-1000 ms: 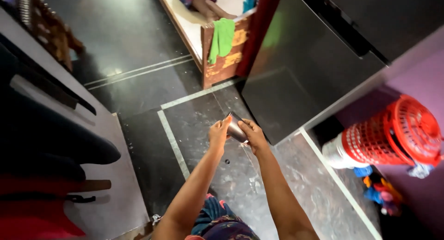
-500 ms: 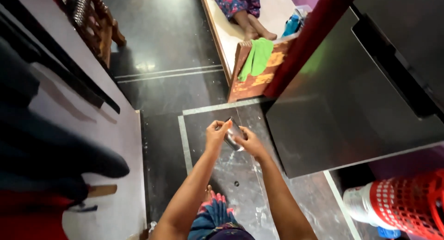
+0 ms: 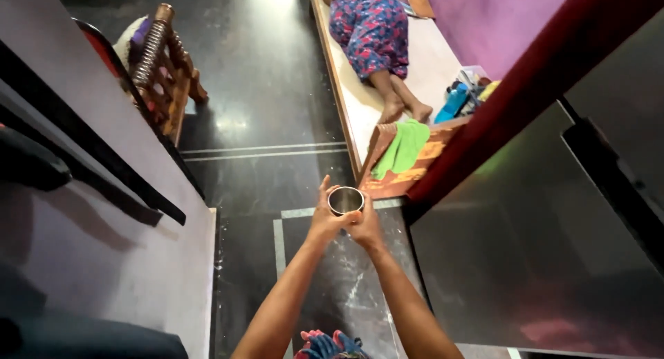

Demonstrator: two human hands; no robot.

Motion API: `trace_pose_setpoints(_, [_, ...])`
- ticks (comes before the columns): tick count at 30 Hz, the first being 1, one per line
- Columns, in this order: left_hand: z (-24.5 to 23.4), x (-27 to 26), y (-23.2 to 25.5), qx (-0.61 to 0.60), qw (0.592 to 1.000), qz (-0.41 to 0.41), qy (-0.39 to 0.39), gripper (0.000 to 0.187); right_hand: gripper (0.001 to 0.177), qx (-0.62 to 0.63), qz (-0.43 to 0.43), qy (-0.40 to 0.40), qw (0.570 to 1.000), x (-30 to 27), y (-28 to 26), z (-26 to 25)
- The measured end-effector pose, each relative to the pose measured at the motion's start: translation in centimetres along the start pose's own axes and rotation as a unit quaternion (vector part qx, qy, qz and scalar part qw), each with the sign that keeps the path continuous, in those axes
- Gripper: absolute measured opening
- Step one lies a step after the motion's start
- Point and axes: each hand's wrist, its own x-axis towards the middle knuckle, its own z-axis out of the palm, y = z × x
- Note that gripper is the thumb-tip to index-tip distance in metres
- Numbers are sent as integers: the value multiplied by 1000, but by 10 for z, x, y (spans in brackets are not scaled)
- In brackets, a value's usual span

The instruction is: The person sets the table with plates and cups.

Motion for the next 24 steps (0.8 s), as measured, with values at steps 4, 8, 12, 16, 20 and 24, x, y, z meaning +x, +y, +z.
trace_pose_setpoints(4, [-5, 36, -14, -50, 998, -49, -5, 127, 76, -17, 20, 18, 999, 36, 22, 18])
trace_pose_setpoints(8, [-18, 90, -11, 128, 989, -68, 38, 101, 65, 12, -19, 45, 999, 90, 51, 45])
trace_pose_setpoints(12, [-18, 141, -8, 215, 973, -56, 65, 92, 63, -3, -58, 40, 997, 146, 50, 45])
trace_pose_setpoints(16, [-13, 186, -26, 223, 970, -44, 87, 94, 63, -34, -98, 27, 994, 192, 46, 40])
trace_pose_setpoints(20, [-6, 223, -42, 211, 972, -37, 97, 94, 65, -20, -4, -14, 1000, 228, 50, 37])
trace_pose_setpoints(24, [-13, 263, -57, 199, 973, -10, 118, 96, 66, 12, -49, -31, 998, 271, 66, 49])
